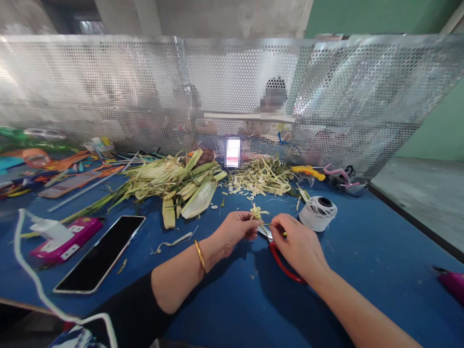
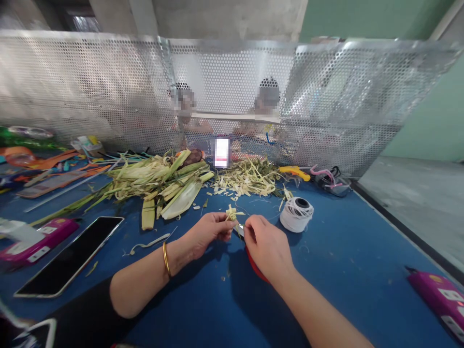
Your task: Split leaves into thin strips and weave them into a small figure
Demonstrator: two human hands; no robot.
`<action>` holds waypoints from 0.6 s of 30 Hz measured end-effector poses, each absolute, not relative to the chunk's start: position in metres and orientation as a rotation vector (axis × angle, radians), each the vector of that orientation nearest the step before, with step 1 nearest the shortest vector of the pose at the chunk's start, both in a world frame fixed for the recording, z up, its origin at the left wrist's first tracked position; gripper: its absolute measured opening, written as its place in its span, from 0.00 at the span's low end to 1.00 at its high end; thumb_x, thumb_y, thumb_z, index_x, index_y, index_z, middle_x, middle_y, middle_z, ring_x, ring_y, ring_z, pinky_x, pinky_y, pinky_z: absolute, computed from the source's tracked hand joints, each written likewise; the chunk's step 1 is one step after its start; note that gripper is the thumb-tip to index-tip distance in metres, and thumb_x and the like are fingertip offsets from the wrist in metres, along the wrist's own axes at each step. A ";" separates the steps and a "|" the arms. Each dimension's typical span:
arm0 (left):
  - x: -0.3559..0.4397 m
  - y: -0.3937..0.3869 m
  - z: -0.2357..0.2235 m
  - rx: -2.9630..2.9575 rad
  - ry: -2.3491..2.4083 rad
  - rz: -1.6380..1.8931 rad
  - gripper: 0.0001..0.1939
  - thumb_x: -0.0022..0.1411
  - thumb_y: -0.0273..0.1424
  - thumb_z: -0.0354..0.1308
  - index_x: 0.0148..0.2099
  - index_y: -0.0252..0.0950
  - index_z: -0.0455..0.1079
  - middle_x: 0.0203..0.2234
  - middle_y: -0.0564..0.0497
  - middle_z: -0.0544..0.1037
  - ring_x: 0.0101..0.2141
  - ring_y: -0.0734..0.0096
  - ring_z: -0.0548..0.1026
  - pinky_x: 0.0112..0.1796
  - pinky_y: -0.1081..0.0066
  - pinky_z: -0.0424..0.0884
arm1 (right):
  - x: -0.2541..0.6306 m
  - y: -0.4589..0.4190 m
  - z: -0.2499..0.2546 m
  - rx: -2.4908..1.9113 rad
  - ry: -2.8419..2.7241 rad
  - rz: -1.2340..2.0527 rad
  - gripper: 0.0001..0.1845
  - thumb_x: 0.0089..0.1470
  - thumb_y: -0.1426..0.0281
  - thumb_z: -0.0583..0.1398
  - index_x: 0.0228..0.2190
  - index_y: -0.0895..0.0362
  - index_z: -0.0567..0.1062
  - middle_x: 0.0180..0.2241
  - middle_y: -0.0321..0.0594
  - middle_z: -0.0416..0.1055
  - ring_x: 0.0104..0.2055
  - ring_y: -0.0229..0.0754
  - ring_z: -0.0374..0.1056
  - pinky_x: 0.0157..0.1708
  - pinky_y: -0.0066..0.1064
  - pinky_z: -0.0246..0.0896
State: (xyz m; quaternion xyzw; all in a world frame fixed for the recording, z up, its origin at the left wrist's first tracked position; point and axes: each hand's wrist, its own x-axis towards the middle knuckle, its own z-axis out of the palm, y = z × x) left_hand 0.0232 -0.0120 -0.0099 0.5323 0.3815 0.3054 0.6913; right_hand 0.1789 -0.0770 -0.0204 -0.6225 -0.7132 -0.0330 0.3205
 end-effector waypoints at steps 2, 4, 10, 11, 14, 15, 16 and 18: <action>0.023 -0.013 -0.007 1.171 0.869 0.662 0.13 0.44 0.35 0.66 0.24 0.34 0.65 0.17 0.58 0.66 0.19 0.81 0.64 0.25 0.75 0.61 | 0.179 -0.077 -0.022 -1.627 -1.880 -0.052 0.05 0.56 0.70 0.53 0.28 0.54 0.67 0.27 0.35 0.70 0.25 0.38 0.66 0.25 0.28 0.54; 0.022 -0.014 -0.005 1.135 0.878 0.639 0.13 0.44 0.35 0.66 0.23 0.34 0.65 0.16 0.58 0.65 0.19 0.81 0.64 0.26 0.75 0.61 | 0.179 -0.076 -0.023 -1.605 -1.892 -0.032 0.04 0.56 0.71 0.53 0.30 0.54 0.68 0.28 0.35 0.71 0.27 0.39 0.67 0.26 0.28 0.55; 0.023 -0.016 -0.006 1.089 0.910 0.623 0.12 0.44 0.35 0.66 0.27 0.33 0.70 0.20 0.52 0.72 0.25 0.74 0.71 0.30 0.73 0.67 | 0.177 -0.075 -0.025 -1.578 -2.045 -0.153 0.08 0.58 0.71 0.52 0.30 0.55 0.70 0.29 0.37 0.71 0.28 0.38 0.66 0.28 0.28 0.54; 0.023 -0.016 -0.007 1.092 0.913 0.619 0.13 0.44 0.36 0.66 0.28 0.32 0.70 0.21 0.52 0.73 0.25 0.74 0.72 0.30 0.73 0.67 | 0.177 -0.075 -0.026 -1.586 -2.075 -0.209 0.08 0.58 0.71 0.52 0.29 0.55 0.71 0.28 0.38 0.70 0.27 0.39 0.66 0.28 0.28 0.53; 0.024 -0.015 -0.010 1.101 0.921 0.625 0.14 0.44 0.37 0.68 0.28 0.32 0.71 0.21 0.52 0.74 0.23 0.76 0.72 0.31 0.72 0.68 | 0.176 -0.075 -0.026 -1.590 -2.107 -0.298 0.10 0.58 0.70 0.52 0.28 0.55 0.71 0.27 0.39 0.70 0.27 0.39 0.65 0.28 0.29 0.52; 0.024 -0.015 -0.010 1.111 0.920 0.641 0.15 0.43 0.37 0.69 0.28 0.32 0.71 0.20 0.52 0.74 0.22 0.76 0.71 0.31 0.72 0.69 | 0.176 -0.075 -0.025 -1.590 -2.099 -0.274 0.10 0.59 0.70 0.52 0.29 0.55 0.72 0.28 0.39 0.70 0.27 0.39 0.65 0.28 0.29 0.52; 0.025 -0.014 -0.011 1.129 0.916 0.659 0.15 0.42 0.37 0.69 0.27 0.32 0.71 0.20 0.53 0.74 0.21 0.77 0.71 0.30 0.72 0.68 | 0.177 -0.076 -0.024 -1.594 -2.079 -0.223 0.10 0.59 0.70 0.52 0.29 0.55 0.72 0.29 0.38 0.70 0.28 0.39 0.65 0.28 0.29 0.53; 0.025 -0.012 -0.011 1.178 0.903 0.687 0.16 0.40 0.37 0.71 0.25 0.31 0.71 0.18 0.53 0.73 0.21 0.78 0.69 0.29 0.73 0.68 | 0.178 -0.076 -0.021 -1.605 -2.003 -0.077 0.09 0.58 0.71 0.52 0.29 0.55 0.71 0.29 0.37 0.70 0.28 0.38 0.65 0.28 0.29 0.53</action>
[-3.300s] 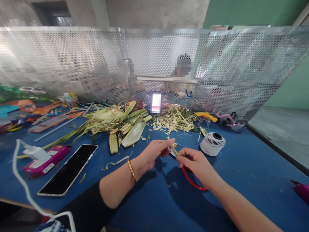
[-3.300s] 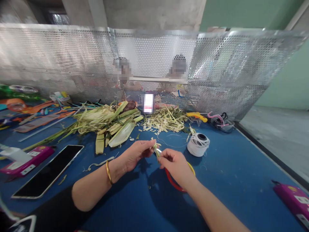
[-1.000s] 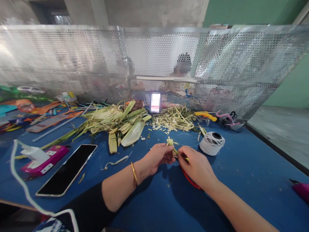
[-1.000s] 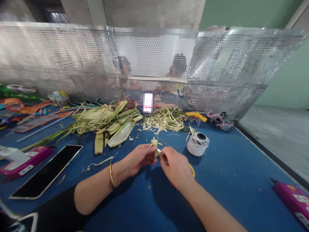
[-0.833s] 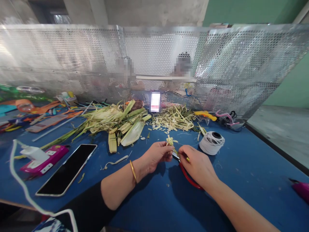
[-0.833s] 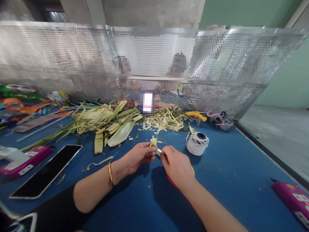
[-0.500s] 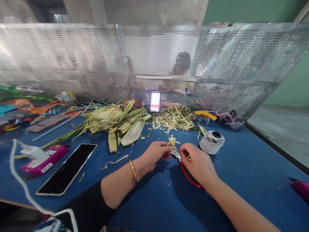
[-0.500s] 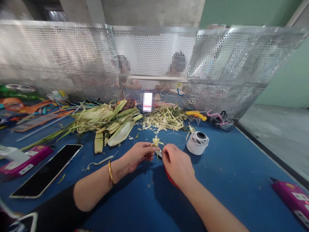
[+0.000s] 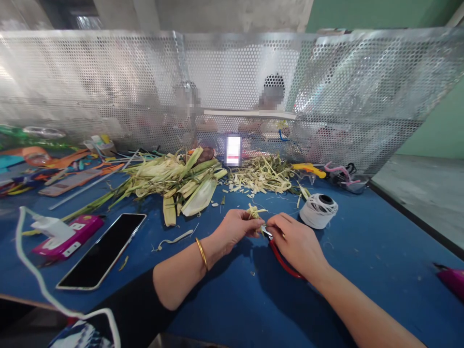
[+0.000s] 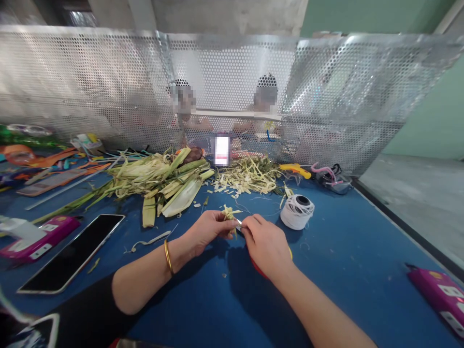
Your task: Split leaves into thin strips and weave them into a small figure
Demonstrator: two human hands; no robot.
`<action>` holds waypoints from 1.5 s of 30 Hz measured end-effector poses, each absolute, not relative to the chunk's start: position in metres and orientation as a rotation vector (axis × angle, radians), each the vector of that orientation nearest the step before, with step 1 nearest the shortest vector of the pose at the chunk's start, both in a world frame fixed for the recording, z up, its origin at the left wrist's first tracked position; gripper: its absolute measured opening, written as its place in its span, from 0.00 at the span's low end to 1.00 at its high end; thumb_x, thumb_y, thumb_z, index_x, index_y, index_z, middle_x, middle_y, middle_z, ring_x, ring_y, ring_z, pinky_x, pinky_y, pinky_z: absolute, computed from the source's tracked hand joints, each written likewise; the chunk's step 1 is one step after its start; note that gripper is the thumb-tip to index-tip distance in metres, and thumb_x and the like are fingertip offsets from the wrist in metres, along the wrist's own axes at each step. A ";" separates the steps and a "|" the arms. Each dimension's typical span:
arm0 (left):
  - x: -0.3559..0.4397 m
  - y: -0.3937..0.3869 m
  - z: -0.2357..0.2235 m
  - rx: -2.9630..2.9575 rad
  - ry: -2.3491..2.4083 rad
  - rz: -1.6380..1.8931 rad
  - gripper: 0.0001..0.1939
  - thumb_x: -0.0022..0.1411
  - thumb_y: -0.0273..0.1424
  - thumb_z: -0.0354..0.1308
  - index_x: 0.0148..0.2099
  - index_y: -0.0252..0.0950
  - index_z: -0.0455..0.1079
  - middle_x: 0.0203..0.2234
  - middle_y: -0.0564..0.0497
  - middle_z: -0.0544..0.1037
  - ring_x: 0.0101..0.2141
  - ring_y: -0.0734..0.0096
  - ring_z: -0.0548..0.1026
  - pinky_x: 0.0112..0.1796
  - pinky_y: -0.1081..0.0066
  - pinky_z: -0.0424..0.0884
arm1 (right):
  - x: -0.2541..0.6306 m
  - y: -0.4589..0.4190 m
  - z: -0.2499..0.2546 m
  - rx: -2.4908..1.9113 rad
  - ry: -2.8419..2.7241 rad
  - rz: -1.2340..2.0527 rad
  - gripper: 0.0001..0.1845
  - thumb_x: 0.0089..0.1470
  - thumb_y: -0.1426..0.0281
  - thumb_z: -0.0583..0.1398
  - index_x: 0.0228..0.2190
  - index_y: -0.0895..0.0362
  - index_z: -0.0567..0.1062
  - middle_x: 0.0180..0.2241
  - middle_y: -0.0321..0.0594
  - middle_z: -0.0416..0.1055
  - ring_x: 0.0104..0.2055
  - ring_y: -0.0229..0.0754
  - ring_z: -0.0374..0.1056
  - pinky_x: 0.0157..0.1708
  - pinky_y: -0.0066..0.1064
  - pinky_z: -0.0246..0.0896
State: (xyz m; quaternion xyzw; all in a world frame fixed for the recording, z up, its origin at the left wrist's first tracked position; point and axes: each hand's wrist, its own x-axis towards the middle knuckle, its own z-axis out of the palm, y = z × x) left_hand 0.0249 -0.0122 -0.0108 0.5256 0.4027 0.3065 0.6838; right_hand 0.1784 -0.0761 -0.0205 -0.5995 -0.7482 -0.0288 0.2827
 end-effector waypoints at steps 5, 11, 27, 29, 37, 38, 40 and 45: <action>0.024 -0.009 -0.010 1.275 0.908 0.677 0.16 0.39 0.38 0.71 0.20 0.32 0.71 0.16 0.54 0.70 0.20 0.79 0.66 0.27 0.73 0.66 | 0.183 -0.075 -0.016 -1.606 -1.788 0.254 0.08 0.55 0.70 0.54 0.25 0.54 0.70 0.23 0.35 0.68 0.25 0.39 0.63 0.26 0.29 0.54; 0.024 -0.009 -0.010 1.162 0.894 0.716 0.19 0.38 0.41 0.71 0.21 0.32 0.70 0.15 0.55 0.69 0.19 0.80 0.65 0.26 0.74 0.63 | 0.183 -0.071 -0.015 -1.580 -1.645 0.717 0.11 0.53 0.62 0.56 0.25 0.55 0.71 0.20 0.32 0.66 0.24 0.37 0.62 0.26 0.29 0.56; 0.026 -0.009 -0.011 1.188 0.899 0.751 0.19 0.37 0.42 0.70 0.22 0.32 0.69 0.16 0.55 0.69 0.20 0.80 0.64 0.27 0.74 0.62 | 0.180 -0.070 -0.014 -1.523 -1.415 1.008 0.11 0.46 0.62 0.59 0.22 0.57 0.72 0.19 0.33 0.69 0.21 0.36 0.66 0.27 0.29 0.61; 0.026 -0.009 -0.011 1.196 0.909 0.756 0.19 0.38 0.42 0.70 0.22 0.32 0.69 0.16 0.56 0.68 0.20 0.80 0.64 0.27 0.74 0.62 | 0.181 -0.069 -0.015 -1.563 -1.478 0.918 0.10 0.48 0.63 0.57 0.23 0.56 0.72 0.20 0.33 0.70 0.22 0.37 0.66 0.27 0.29 0.60; 0.027 -0.009 -0.012 1.182 0.884 0.759 0.19 0.38 0.41 0.70 0.21 0.32 0.69 0.16 0.56 0.68 0.20 0.80 0.64 0.27 0.74 0.63 | 0.184 -0.068 -0.023 -1.588 -1.604 0.770 0.06 0.48 0.67 0.55 0.24 0.55 0.69 0.19 0.31 0.67 0.21 0.36 0.62 0.24 0.28 0.56; 0.027 -0.009 -0.013 1.180 0.883 0.761 0.19 0.38 0.41 0.70 0.21 0.32 0.68 0.16 0.56 0.68 0.20 0.80 0.64 0.27 0.74 0.63 | 0.185 -0.068 -0.024 -1.592 -1.623 0.744 0.06 0.49 0.67 0.54 0.24 0.55 0.69 0.19 0.31 0.67 0.22 0.36 0.62 0.24 0.28 0.55; 0.027 -0.009 -0.013 1.178 0.890 0.759 0.19 0.38 0.41 0.71 0.21 0.32 0.69 0.16 0.56 0.68 0.20 0.80 0.64 0.27 0.74 0.63 | 0.185 -0.067 -0.024 -1.599 -1.646 0.691 0.07 0.51 0.67 0.54 0.25 0.55 0.69 0.20 0.32 0.69 0.23 0.37 0.63 0.25 0.29 0.57; 0.027 -0.008 -0.015 1.215 0.894 0.720 0.18 0.39 0.41 0.70 0.21 0.32 0.68 0.15 0.56 0.68 0.20 0.79 0.64 0.27 0.74 0.63 | 0.183 -0.068 -0.024 -1.591 -1.572 0.641 0.07 0.53 0.67 0.53 0.26 0.54 0.68 0.21 0.34 0.71 0.26 0.40 0.68 0.29 0.31 0.61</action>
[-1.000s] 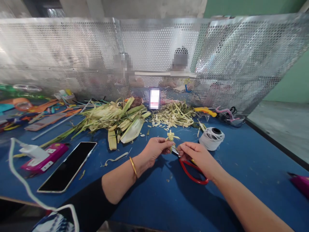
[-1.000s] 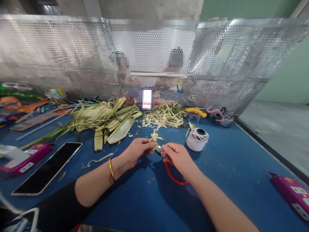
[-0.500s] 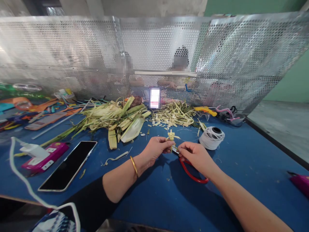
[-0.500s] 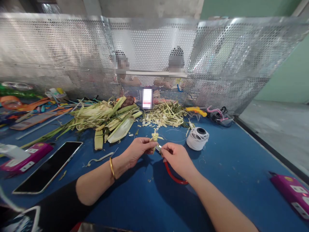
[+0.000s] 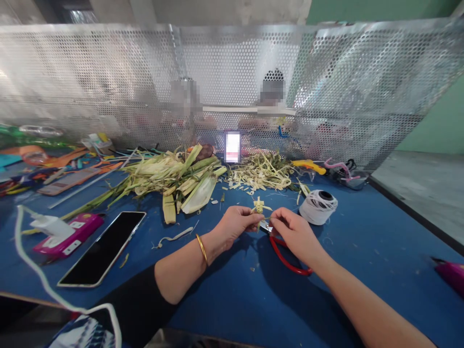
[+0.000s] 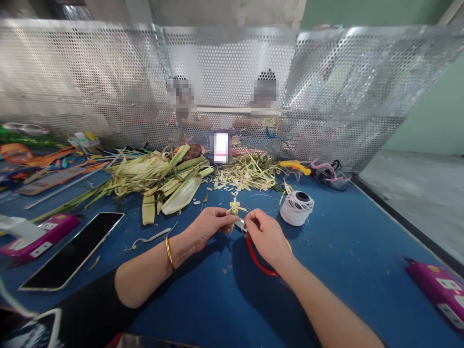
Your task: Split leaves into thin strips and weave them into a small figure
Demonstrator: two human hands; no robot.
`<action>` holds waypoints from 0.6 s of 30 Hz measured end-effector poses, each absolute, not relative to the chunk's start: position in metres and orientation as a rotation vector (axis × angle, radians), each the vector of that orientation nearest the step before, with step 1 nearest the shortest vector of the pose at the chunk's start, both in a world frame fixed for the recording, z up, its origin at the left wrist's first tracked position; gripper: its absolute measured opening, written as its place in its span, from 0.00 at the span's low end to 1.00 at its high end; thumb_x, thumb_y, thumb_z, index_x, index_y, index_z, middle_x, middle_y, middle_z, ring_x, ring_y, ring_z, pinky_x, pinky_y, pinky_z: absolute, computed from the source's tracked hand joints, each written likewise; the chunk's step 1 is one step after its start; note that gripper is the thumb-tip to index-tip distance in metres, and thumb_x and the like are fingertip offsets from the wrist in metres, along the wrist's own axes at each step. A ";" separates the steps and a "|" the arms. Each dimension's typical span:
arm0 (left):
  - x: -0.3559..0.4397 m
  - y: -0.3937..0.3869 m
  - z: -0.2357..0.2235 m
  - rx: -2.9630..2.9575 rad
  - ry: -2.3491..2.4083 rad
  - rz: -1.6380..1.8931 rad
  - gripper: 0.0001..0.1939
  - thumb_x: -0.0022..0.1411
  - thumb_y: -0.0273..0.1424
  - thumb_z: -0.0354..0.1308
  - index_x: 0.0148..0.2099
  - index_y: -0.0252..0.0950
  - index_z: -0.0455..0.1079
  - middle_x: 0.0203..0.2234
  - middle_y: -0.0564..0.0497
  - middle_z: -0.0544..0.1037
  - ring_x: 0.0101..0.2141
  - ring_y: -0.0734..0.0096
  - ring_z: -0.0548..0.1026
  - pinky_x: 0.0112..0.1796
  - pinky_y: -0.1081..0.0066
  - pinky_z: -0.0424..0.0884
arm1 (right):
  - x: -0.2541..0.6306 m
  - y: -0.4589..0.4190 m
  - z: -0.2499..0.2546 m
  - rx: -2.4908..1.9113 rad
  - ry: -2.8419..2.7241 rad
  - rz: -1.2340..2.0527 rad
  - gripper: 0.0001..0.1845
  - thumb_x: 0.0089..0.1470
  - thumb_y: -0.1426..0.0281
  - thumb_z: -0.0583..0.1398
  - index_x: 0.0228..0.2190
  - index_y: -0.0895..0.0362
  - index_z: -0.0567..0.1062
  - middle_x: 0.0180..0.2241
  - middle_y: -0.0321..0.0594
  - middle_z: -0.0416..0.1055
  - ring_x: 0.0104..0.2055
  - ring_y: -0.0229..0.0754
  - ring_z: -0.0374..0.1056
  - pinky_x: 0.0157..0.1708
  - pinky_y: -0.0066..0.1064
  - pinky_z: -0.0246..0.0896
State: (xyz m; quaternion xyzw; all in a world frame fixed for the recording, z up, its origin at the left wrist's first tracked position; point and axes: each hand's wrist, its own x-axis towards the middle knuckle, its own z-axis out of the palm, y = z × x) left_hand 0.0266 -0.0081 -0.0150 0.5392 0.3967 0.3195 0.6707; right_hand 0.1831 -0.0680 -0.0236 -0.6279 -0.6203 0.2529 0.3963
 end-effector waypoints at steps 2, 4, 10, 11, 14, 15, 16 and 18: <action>0.026 -0.008 -0.016 1.230 0.903 0.711 0.18 0.40 0.41 0.69 0.21 0.33 0.68 0.15 0.55 0.68 0.20 0.79 0.65 0.27 0.74 0.63 | 0.182 -0.069 -0.023 -1.572 -1.543 0.673 0.07 0.54 0.66 0.53 0.27 0.54 0.67 0.22 0.34 0.71 0.25 0.40 0.69 0.27 0.31 0.62; 0.026 -0.007 -0.016 1.246 0.910 0.709 0.19 0.41 0.42 0.69 0.20 0.33 0.67 0.15 0.55 0.68 0.20 0.79 0.64 0.26 0.74 0.62 | 0.182 -0.070 -0.022 -1.569 -1.552 0.655 0.07 0.55 0.66 0.52 0.27 0.53 0.66 0.22 0.33 0.70 0.24 0.40 0.69 0.26 0.30 0.61; 0.025 -0.009 -0.013 1.234 0.870 0.728 0.18 0.41 0.40 0.68 0.19 0.34 0.65 0.15 0.56 0.66 0.19 0.80 0.63 0.26 0.74 0.62 | 0.182 -0.073 -0.019 -1.660 -1.687 0.329 0.07 0.55 0.67 0.52 0.26 0.53 0.66 0.19 0.32 0.66 0.21 0.38 0.63 0.23 0.28 0.55; 0.024 -0.009 -0.013 1.224 0.863 0.747 0.17 0.41 0.40 0.67 0.19 0.34 0.64 0.15 0.57 0.66 0.19 0.80 0.63 0.27 0.74 0.61 | 0.182 -0.073 -0.020 -1.661 -1.711 0.302 0.07 0.55 0.67 0.52 0.27 0.53 0.66 0.19 0.31 0.66 0.21 0.38 0.63 0.23 0.28 0.54; 0.024 -0.008 -0.014 1.202 0.850 0.777 0.16 0.41 0.38 0.67 0.19 0.34 0.65 0.15 0.56 0.65 0.19 0.80 0.62 0.27 0.74 0.61 | 0.183 -0.073 -0.023 -1.659 -1.846 0.064 0.06 0.55 0.70 0.51 0.27 0.54 0.66 0.21 0.33 0.67 0.21 0.38 0.63 0.23 0.28 0.51; 0.024 -0.008 -0.014 1.190 0.848 0.778 0.16 0.41 0.38 0.67 0.19 0.34 0.65 0.15 0.56 0.65 0.19 0.79 0.62 0.27 0.73 0.61 | 0.183 -0.073 -0.024 -1.648 -1.906 -0.075 0.06 0.55 0.71 0.51 0.28 0.54 0.66 0.21 0.34 0.67 0.21 0.38 0.63 0.22 0.28 0.50; 0.024 -0.007 -0.014 1.175 0.849 0.777 0.16 0.40 0.38 0.67 0.19 0.34 0.65 0.15 0.56 0.66 0.20 0.79 0.63 0.27 0.73 0.61 | 0.184 -0.072 -0.024 -1.630 -1.962 -0.219 0.07 0.56 0.72 0.50 0.27 0.54 0.66 0.22 0.35 0.67 0.21 0.38 0.62 0.22 0.28 0.48; 0.023 -0.007 -0.015 1.144 0.854 0.770 0.15 0.40 0.38 0.67 0.19 0.34 0.66 0.15 0.56 0.66 0.20 0.79 0.63 0.27 0.73 0.62 | 0.184 -0.072 -0.025 -1.582 -2.043 -0.450 0.09 0.56 0.74 0.49 0.27 0.55 0.65 0.22 0.36 0.67 0.20 0.38 0.61 0.22 0.29 0.46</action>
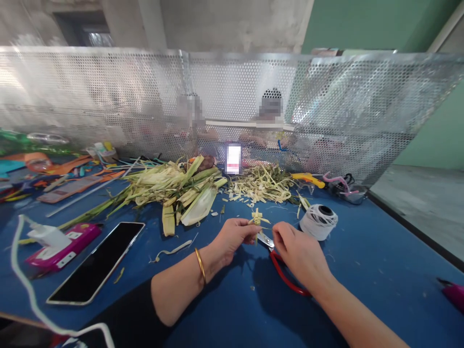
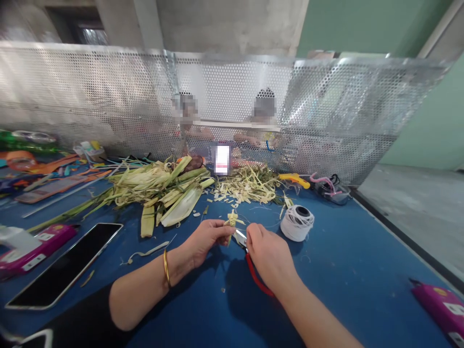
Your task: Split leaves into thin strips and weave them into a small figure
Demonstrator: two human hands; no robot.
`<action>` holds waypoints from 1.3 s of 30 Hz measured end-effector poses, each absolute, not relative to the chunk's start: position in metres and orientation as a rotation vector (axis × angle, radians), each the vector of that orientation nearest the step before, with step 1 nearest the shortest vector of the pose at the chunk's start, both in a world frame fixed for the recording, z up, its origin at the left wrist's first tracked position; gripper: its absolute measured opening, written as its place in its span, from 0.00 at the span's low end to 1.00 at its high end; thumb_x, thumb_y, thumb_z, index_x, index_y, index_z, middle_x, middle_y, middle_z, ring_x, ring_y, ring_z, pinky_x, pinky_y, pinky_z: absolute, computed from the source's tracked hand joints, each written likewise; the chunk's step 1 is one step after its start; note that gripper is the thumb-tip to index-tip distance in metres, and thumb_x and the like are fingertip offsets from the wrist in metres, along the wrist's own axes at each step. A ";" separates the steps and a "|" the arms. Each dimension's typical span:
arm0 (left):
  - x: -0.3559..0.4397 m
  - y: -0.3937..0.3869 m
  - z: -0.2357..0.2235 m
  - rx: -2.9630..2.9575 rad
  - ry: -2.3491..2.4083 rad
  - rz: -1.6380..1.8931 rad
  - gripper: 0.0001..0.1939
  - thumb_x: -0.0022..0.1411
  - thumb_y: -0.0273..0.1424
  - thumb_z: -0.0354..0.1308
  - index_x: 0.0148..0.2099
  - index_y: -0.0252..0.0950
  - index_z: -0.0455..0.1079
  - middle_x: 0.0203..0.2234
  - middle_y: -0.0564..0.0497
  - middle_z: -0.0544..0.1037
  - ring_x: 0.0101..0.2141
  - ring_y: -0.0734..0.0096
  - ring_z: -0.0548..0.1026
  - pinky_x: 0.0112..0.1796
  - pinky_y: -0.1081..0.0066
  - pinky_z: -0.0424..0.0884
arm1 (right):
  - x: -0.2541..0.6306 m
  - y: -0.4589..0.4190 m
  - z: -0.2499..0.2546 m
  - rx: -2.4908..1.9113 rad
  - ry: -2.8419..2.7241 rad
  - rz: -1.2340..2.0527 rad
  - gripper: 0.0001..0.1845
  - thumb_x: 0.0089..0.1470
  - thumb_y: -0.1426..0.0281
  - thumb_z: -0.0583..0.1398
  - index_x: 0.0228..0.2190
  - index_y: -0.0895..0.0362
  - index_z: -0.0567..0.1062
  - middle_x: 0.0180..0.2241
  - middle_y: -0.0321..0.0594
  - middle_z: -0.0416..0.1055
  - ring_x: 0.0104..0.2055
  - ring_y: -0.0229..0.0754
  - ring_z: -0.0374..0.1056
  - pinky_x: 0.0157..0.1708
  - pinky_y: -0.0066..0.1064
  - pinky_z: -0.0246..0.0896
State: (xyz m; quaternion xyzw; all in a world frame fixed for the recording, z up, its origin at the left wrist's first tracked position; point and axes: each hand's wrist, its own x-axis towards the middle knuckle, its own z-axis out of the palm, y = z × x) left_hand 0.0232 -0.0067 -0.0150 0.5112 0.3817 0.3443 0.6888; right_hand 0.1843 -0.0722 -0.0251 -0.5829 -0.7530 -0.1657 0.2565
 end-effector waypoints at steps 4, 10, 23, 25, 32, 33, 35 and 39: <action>0.022 -0.006 -0.015 1.090 0.862 0.760 0.15 0.40 0.38 0.67 0.20 0.34 0.66 0.16 0.56 0.66 0.20 0.79 0.64 0.27 0.73 0.61 | 0.184 -0.072 -0.024 -1.521 -2.119 -0.646 0.11 0.58 0.76 0.48 0.26 0.55 0.66 0.20 0.36 0.66 0.19 0.37 0.60 0.22 0.29 0.45; 0.023 -0.006 -0.014 1.139 0.863 0.808 0.12 0.41 0.35 0.64 0.19 0.34 0.65 0.14 0.57 0.64 0.19 0.79 0.61 0.25 0.74 0.59 | 0.187 -0.073 -0.021 -1.607 -2.127 -0.473 0.11 0.60 0.70 0.50 0.28 0.55 0.68 0.21 0.37 0.70 0.20 0.39 0.63 0.22 0.30 0.44; 0.025 -0.009 -0.015 1.398 0.875 0.899 0.13 0.47 0.36 0.59 0.18 0.34 0.65 0.14 0.56 0.65 0.21 0.77 0.62 0.27 0.73 0.58 | 0.181 -0.063 -0.021 -1.488 -1.407 0.857 0.13 0.50 0.58 0.58 0.27 0.55 0.73 0.19 0.34 0.68 0.23 0.39 0.66 0.26 0.31 0.60; 0.025 -0.010 -0.015 1.378 0.881 0.898 0.14 0.47 0.36 0.60 0.18 0.34 0.64 0.14 0.56 0.65 0.20 0.77 0.62 0.28 0.73 0.58 | 0.178 -0.066 -0.020 -1.501 -1.486 0.770 0.12 0.52 0.61 0.57 0.24 0.55 0.72 0.18 0.33 0.67 0.22 0.38 0.64 0.26 0.29 0.57; 0.028 -0.013 -0.018 1.248 0.936 0.904 0.13 0.44 0.35 0.62 0.16 0.34 0.64 0.13 0.57 0.64 0.19 0.79 0.60 0.26 0.73 0.57 | 0.177 -0.072 -0.020 -1.492 -1.826 0.254 0.10 0.55 0.70 0.53 0.23 0.54 0.68 0.24 0.36 0.67 0.27 0.39 0.62 0.28 0.29 0.53; 0.029 -0.013 -0.018 1.239 0.938 0.912 0.13 0.44 0.35 0.62 0.16 0.34 0.64 0.13 0.57 0.64 0.19 0.79 0.60 0.25 0.73 0.56 | 0.177 -0.073 -0.020 -1.484 -1.848 0.222 0.10 0.55 0.70 0.52 0.23 0.54 0.67 0.25 0.37 0.68 0.27 0.38 0.62 0.29 0.29 0.53; 0.028 -0.011 -0.017 1.208 0.947 0.943 0.12 0.43 0.34 0.62 0.17 0.34 0.65 0.13 0.57 0.64 0.19 0.79 0.60 0.25 0.74 0.56 | 0.179 -0.074 -0.018 -1.497 -1.837 0.218 0.10 0.56 0.70 0.52 0.24 0.54 0.68 0.25 0.37 0.68 0.27 0.38 0.62 0.29 0.29 0.53; 0.024 -0.006 -0.012 1.105 0.968 1.072 0.12 0.41 0.36 0.64 0.18 0.34 0.66 0.14 0.57 0.65 0.20 0.79 0.60 0.26 0.74 0.58 | 0.185 -0.073 -0.012 -1.576 -1.600 0.398 0.12 0.54 0.64 0.54 0.23 0.54 0.69 0.20 0.34 0.66 0.23 0.38 0.61 0.26 0.29 0.54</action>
